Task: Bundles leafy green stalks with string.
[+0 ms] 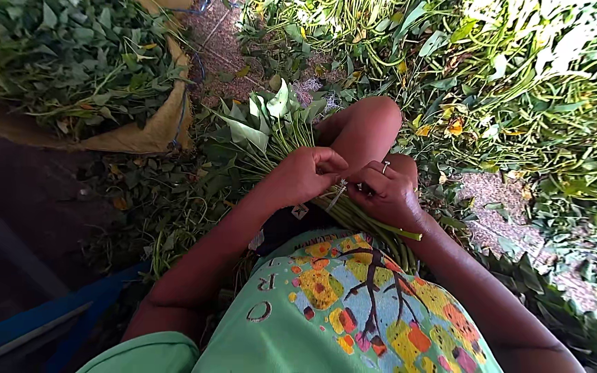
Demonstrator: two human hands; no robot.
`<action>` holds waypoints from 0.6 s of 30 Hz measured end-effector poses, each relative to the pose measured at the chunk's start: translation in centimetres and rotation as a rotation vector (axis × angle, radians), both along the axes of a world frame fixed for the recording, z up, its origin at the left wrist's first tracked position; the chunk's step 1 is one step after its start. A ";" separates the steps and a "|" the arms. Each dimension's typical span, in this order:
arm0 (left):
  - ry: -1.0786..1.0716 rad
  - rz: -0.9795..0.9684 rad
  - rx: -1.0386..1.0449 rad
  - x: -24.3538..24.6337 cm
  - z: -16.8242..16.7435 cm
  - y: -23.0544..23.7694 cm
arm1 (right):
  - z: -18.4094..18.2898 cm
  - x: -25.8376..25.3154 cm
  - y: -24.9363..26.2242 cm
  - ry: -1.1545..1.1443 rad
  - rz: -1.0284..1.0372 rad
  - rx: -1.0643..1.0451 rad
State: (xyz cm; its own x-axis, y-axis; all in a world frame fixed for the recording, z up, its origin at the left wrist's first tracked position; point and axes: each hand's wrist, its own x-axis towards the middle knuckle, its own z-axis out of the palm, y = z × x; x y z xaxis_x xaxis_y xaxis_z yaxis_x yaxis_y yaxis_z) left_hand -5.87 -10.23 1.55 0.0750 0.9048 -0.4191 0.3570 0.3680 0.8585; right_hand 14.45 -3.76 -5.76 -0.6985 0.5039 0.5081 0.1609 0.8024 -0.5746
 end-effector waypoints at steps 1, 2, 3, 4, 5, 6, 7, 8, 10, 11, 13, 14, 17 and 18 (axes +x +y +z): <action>0.014 -0.012 0.023 0.0 0.0 0.1 | 0.0 0.0 0.0 -0.001 0.001 0.006; 0.039 -0.023 0.044 0.1 0.0 0.1 | 0.0 0.0 -0.1 -0.002 0.000 0.011; 0.070 -0.031 0.060 0.1 0.0 0.1 | 0.0 0.0 0.0 -0.006 -0.001 0.008; 0.100 -0.030 0.078 0.2 0.1 0.0 | 0.0 0.1 0.0 -0.010 -0.005 -0.012; 0.126 -0.027 0.103 0.1 0.4 -0.2 | 0.1 0.1 0.0 -0.008 -0.009 -0.054; 0.143 -0.025 0.140 -0.2 0.7 -0.5 | 0.2 0.2 0.0 -0.002 -0.015 -0.114; 0.145 -0.020 0.174 -0.5 1.1 -0.7 | 0.2 0.2 0.0 0.007 -0.018 -0.184; 0.146 -0.015 0.192 -0.8 1.3 -1.0 | 0.3 0.2 -0.1 0.022 -0.011 -0.257; 0.166 0.014 0.202 -1.1 1.2 -1.3 | 0.4 0.2 -0.1 0.039 0.017 -0.369; 0.183 0.034 0.198 -1.2 1.0 -1.4 | 0.3 0.1 -0.1 0.046 0.027 -0.412; 0.220 0.064 0.211 -1.2 0.5 -1.6 | 0.1 0.0 0.1 0.057 0.054 -0.489; 0.239 0.061 0.228 -1.1 0.3 -1.8 | 0.0 0.0 0.1 0.063 0.064 -0.528; 0.311 0.009 0.243 -0.8 0.1 -2.5 | 0.0 0.3 0.3 0.076 0.091 -0.657; 0.354 -0.025 0.230 -0.7 0.3 -2.7 | 0.2 0.4 0.4 0.069 0.104 -0.696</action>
State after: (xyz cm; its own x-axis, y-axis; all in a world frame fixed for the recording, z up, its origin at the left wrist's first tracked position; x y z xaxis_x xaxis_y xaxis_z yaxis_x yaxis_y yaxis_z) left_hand -6.57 -12.91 1.83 -0.0145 0.9774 -0.2107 0.6511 0.1691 0.7399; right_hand 14.87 -3.40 -5.60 -0.7386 0.6601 0.1369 0.0483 0.2544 -0.9659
